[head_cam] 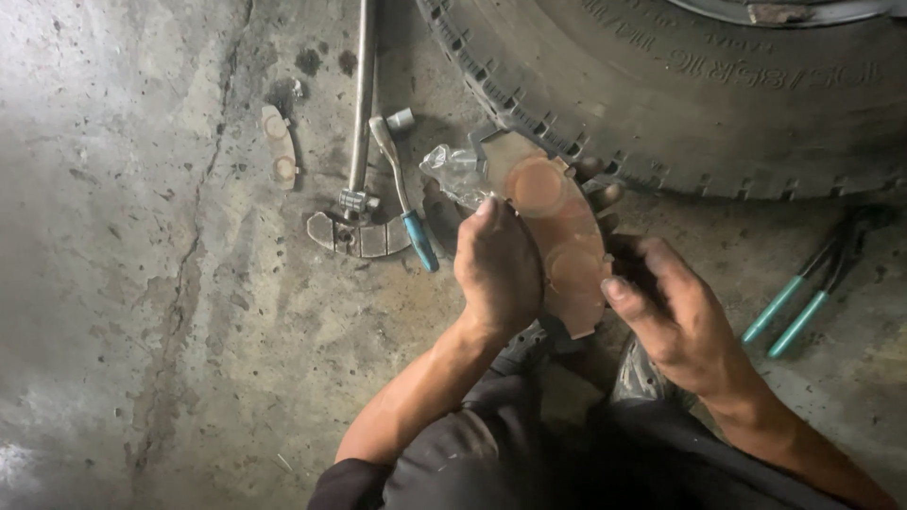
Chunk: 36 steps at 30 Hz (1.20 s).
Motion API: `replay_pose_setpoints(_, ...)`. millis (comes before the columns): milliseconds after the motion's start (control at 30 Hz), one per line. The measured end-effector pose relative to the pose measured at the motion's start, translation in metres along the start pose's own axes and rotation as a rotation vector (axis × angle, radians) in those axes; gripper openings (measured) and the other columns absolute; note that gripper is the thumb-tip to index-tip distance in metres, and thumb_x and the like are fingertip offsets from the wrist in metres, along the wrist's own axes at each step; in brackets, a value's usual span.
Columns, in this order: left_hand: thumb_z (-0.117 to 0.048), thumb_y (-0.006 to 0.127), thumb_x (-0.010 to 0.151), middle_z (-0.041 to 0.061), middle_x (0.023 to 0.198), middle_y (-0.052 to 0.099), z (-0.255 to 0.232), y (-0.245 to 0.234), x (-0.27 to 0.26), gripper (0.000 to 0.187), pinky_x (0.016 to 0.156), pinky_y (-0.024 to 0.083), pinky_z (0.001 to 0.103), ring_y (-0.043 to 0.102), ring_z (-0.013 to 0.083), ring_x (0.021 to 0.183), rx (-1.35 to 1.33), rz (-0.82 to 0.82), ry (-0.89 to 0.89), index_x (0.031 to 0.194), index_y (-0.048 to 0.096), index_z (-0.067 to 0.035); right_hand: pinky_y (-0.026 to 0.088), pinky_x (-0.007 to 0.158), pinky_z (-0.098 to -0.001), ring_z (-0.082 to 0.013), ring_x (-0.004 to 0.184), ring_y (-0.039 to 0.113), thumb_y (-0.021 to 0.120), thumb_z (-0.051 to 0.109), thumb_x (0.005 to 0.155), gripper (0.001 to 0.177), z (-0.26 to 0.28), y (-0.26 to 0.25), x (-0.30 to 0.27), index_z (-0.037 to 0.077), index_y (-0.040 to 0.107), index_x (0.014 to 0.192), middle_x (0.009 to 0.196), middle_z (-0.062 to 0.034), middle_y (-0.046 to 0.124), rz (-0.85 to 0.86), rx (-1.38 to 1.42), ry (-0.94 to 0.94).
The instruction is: Replacing and assembling brake pads on a vehicle tire assembly.
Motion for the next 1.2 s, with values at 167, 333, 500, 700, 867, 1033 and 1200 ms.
replay_pose_setpoints(167, -0.037, 0.055, 0.105, 0.015, 0.140, 0.055, -0.004, 0.046, -0.009, 0.049, 0.119, 0.035, 0.041, 0.049, 0.0270, 0.135, 0.121, 0.022, -0.086, 0.136, 0.050, 0.001, 0.063, 0.074, -0.0361, -0.0205, 0.090, 0.070, 0.068, 0.056, 0.085, 0.061, -0.027, 0.003, 0.005, 0.004, 0.058, 0.113, 0.094, -0.0086, 0.067, 0.082, -0.010, 0.092)
replay_pose_setpoints(333, -0.022, 0.054, 0.101, 0.013, 0.148, 0.047, -0.008, 0.077, -0.012, 0.064, 0.120, 0.033, 0.040, 0.045, 0.0253, 0.139, 0.414, 0.066, -0.020, 0.157, 0.030, -0.001, 0.060, 0.078, -0.0371, -0.0238, 0.090, 0.067, 0.073, 0.043, 0.089, 0.055, -0.039, 0.006, 0.008, 0.000, 0.055, 0.118, 0.096, -0.0113, 0.066, 0.166, 0.070, 0.008)
replay_pose_setpoints(500, -0.017, 0.050, 0.104, 0.019, 0.148, 0.046, 0.004, 0.067, -0.011, 0.062, 0.119, 0.033, 0.044, 0.045, 0.0288, 0.137, 0.312, 0.022, -0.122, 0.159, 0.026, -0.002, 0.061, 0.086, -0.0372, -0.0257, 0.098, 0.071, 0.074, 0.028, 0.091, 0.043, -0.033, -0.001, 0.007, 0.000, 0.060, 0.120, 0.105, -0.0128, 0.071, 0.212, 0.070, 0.019)
replay_pose_setpoints(700, -0.027, 0.046, 0.108, 0.016, 0.154, 0.044, 0.016, 0.066, -0.009, 0.067, 0.122, 0.031, 0.037, 0.044, 0.0230, 0.142, 0.182, 0.006, -0.146, 0.164, 0.020, -0.002, 0.065, 0.083, -0.0327, -0.0210, 0.096, 0.078, 0.075, 0.020, 0.084, 0.033, -0.020, -0.012, 0.005, 0.002, 0.071, 0.111, 0.107, -0.0107, 0.080, 0.154, -0.238, 0.108)
replay_pose_setpoints(867, -0.029, 0.047, 0.107, 0.020, 0.147, 0.048, -0.002, 0.095, -0.015, 0.071, 0.115, 0.036, 0.036, 0.046, 0.0254, 0.134, 0.601, 0.017, -0.148, 0.164, 0.021, 0.003, 0.061, 0.087, -0.0369, -0.0246, 0.092, 0.069, 0.062, 0.009, 0.109, 0.071, -0.142, -0.022, -0.034, 0.034, 0.023, 0.163, 0.118, -0.0192, 0.068, 0.392, -1.768, -0.440)
replay_pose_setpoints(1033, -0.029, 0.049, 0.106, 0.019, 0.143, 0.050, 0.000, 0.084, -0.014, 0.070, 0.111, 0.040, 0.035, 0.049, 0.0259, 0.131, 0.627, -0.003, -0.130, 0.163, 0.023, 0.003, 0.061, 0.101, -0.0391, -0.0350, 0.127, 0.068, 0.071, 0.020, 0.096, 0.094, 0.016, -0.001, -0.008, 0.022, 0.007, 0.166, 0.144, -0.0274, 0.058, -0.046, -1.086, -0.788)
replay_pose_setpoints(1200, -0.028, 0.051, 0.109, 0.019, 0.136, 0.051, -0.004, 0.097, -0.015, 0.065, 0.102, 0.047, 0.040, 0.051, 0.0279, 0.121, 0.401, 0.098, -0.131, 0.162, 0.027, 0.001, 0.062, 0.063, -0.0305, -0.0221, 0.084, 0.077, 0.081, 0.027, 0.085, 0.087, -0.028, -0.014, 0.001, 0.014, 0.036, 0.159, 0.132, -0.0201, 0.071, 0.088, -0.556, -0.170)
Point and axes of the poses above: each hand's wrist, its own x-axis towards the middle knuckle, its own y-axis out of the palm, z = x × y, the point moved 6 cm from there along x, towards the middle knuckle
